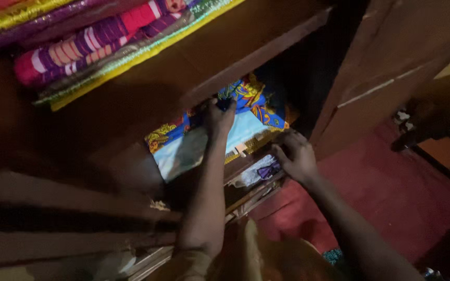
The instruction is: The person removes folded patterned cloths from a wooden wardrobe shelf one by one, briefly unfolds each to check it, and places them onto a white plastic chair. The person continues this process for several different cloths until the shelf is mostly cleared.
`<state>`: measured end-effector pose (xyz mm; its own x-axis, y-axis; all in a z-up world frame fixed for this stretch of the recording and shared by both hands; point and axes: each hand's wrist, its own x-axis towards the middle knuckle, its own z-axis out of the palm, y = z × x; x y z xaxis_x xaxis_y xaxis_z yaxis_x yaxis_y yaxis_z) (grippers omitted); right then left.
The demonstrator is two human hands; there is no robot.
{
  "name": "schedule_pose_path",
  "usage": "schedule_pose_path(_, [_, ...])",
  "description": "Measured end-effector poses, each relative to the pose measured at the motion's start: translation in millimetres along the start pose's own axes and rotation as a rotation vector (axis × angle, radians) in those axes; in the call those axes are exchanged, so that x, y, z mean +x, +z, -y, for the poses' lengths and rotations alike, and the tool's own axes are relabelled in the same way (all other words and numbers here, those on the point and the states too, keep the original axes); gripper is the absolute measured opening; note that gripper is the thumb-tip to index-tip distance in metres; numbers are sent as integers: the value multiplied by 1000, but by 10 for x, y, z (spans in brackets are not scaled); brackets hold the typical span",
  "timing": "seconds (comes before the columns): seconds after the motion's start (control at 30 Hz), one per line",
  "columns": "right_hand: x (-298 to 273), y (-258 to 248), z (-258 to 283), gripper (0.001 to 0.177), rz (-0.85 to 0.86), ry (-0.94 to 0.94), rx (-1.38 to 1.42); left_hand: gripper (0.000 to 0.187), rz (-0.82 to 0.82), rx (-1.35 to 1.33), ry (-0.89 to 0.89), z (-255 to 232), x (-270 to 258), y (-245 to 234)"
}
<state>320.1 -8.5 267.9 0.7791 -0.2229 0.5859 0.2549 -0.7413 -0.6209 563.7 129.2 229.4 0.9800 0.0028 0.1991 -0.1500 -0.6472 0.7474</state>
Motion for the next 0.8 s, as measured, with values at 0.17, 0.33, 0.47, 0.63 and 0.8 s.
schedule_pose_path(0.17, [58, 223, 103, 19, 140, 238, 7, 64, 136, -259, 230, 87, 544, 590])
schedule_pose_path(0.33, [-5, 295, 67, 17, 110, 170, 20, 63, 246, -651, -89, 6, 687, 661])
schedule_pose_path(0.47, [64, 223, -23, 23, 107, 332, 19, 62, 324, -1257, -472, -372, 811, 355])
schedule_pose_path(0.63, [158, 245, -141, 28, -6, 739, 656, 62, 472, -1635, -726, -456, 622, -78])
schedule_pose_path(0.8, [327, 226, -265, 50, -145, 913, 1032, 57, 443, -1662, -675, -46, 246, -77])
